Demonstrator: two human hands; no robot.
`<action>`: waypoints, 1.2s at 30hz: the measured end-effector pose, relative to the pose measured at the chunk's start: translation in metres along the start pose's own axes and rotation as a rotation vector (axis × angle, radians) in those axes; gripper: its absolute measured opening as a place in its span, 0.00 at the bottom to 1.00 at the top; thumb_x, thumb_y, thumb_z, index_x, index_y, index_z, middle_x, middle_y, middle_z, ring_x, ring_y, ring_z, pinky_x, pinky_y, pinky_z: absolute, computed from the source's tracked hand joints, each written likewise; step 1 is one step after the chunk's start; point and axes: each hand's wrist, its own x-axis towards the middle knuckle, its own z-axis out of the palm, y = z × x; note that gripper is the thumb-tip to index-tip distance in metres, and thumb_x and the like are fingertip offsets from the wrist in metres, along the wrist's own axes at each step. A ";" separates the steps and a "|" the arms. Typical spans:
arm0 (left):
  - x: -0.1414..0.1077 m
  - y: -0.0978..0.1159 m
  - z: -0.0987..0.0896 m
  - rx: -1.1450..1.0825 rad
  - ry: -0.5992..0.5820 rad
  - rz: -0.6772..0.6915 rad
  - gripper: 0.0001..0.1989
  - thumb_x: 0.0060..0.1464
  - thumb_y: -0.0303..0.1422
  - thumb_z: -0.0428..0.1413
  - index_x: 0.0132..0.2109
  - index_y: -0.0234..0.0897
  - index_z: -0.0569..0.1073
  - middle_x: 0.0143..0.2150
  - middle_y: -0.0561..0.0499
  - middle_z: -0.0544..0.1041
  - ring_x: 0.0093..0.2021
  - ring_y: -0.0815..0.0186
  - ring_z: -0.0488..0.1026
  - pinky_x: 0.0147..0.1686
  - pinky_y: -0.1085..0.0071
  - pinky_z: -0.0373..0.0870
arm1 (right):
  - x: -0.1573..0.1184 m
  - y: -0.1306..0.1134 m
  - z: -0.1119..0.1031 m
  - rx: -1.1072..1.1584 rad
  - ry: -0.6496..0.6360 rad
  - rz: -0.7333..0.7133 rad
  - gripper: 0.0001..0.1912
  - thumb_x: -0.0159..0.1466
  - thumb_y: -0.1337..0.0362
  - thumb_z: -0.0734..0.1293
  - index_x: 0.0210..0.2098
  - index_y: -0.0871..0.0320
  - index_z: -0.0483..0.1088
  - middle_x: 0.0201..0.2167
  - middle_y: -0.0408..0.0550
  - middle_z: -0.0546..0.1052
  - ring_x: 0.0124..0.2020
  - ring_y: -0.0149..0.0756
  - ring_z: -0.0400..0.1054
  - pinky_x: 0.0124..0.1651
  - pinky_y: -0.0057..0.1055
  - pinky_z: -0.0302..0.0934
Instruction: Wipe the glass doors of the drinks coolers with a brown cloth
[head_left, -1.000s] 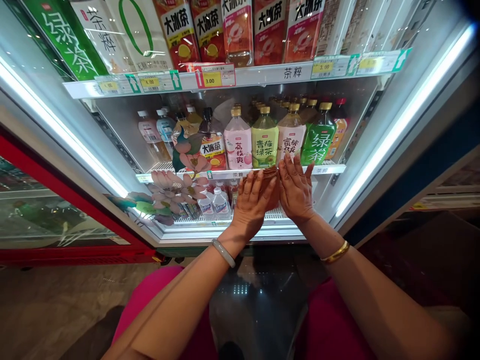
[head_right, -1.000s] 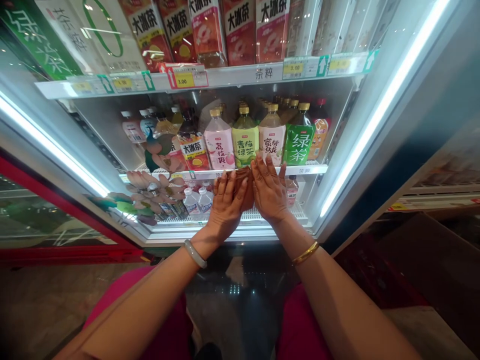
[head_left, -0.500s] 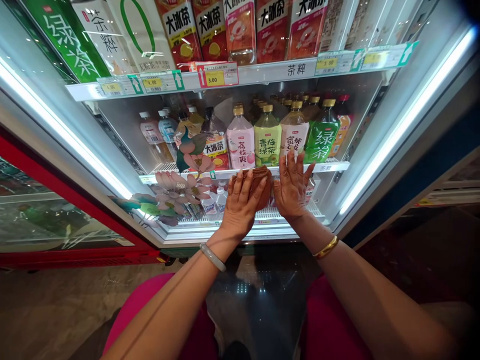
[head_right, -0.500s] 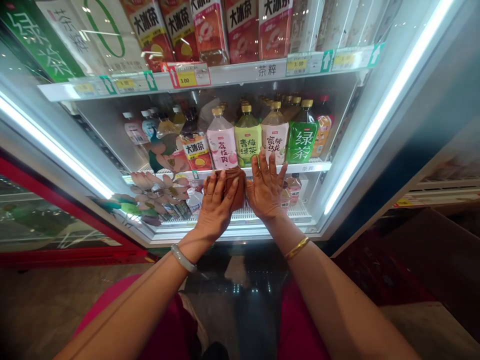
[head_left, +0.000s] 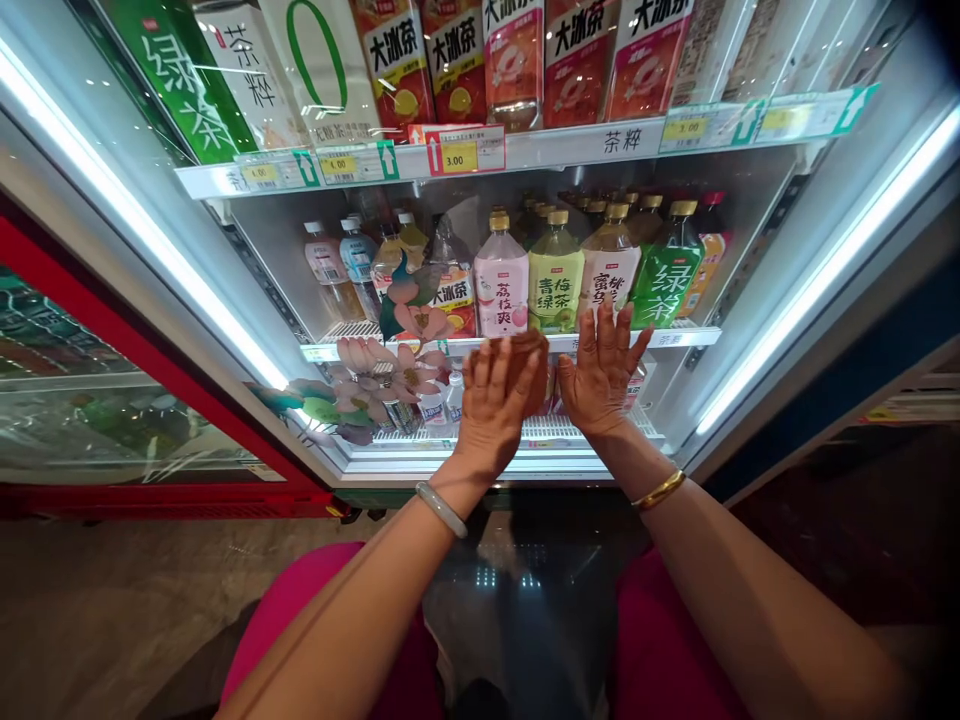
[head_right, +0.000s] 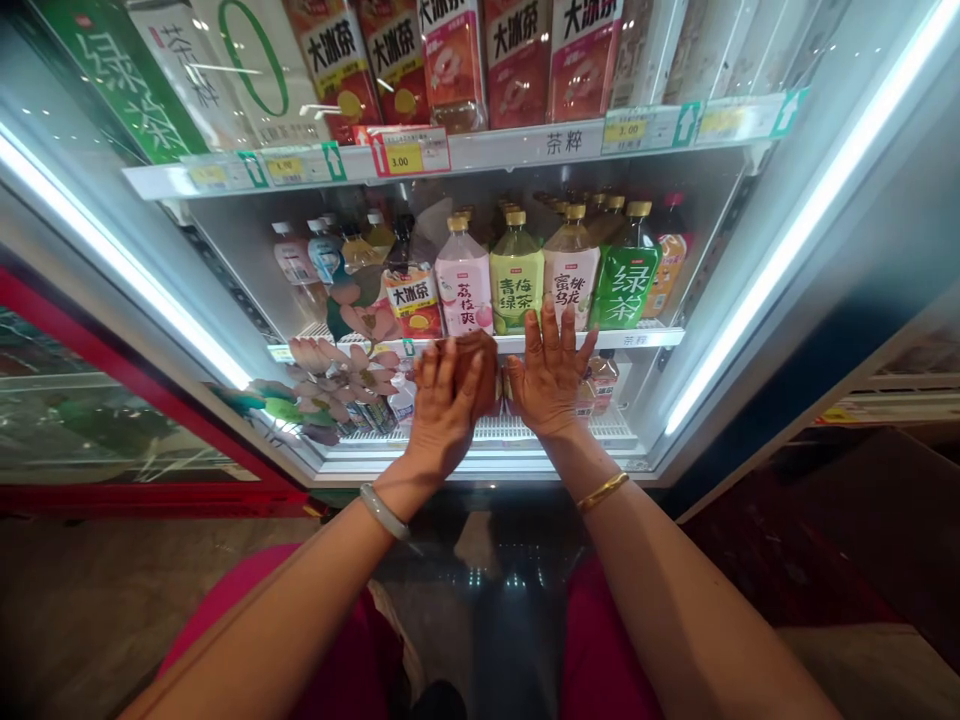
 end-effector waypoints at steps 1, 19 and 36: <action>0.004 -0.002 -0.003 -0.005 0.011 -0.055 0.46 0.61 0.19 0.52 0.78 0.43 0.39 0.79 0.46 0.28 0.79 0.48 0.28 0.75 0.40 0.40 | 0.000 0.000 -0.001 0.003 -0.005 -0.002 0.36 0.75 0.54 0.51 0.77 0.54 0.33 0.78 0.54 0.44 0.79 0.47 0.27 0.75 0.67 0.26; 0.004 -0.017 -0.009 -0.046 0.001 -0.105 0.47 0.62 0.19 0.50 0.77 0.45 0.33 0.79 0.47 0.27 0.79 0.48 0.28 0.75 0.39 0.43 | 0.001 -0.010 0.000 -0.014 -0.027 -0.007 0.38 0.75 0.52 0.50 0.76 0.60 0.29 0.78 0.59 0.42 0.79 0.49 0.26 0.72 0.73 0.22; 0.005 -0.040 -0.028 -0.070 0.002 -0.107 0.46 0.64 0.27 0.55 0.78 0.46 0.36 0.80 0.46 0.29 0.79 0.47 0.29 0.75 0.40 0.41 | -0.001 -0.062 0.001 0.113 -0.266 -0.148 0.37 0.73 0.59 0.54 0.77 0.60 0.35 0.76 0.57 0.49 0.79 0.42 0.34 0.77 0.57 0.19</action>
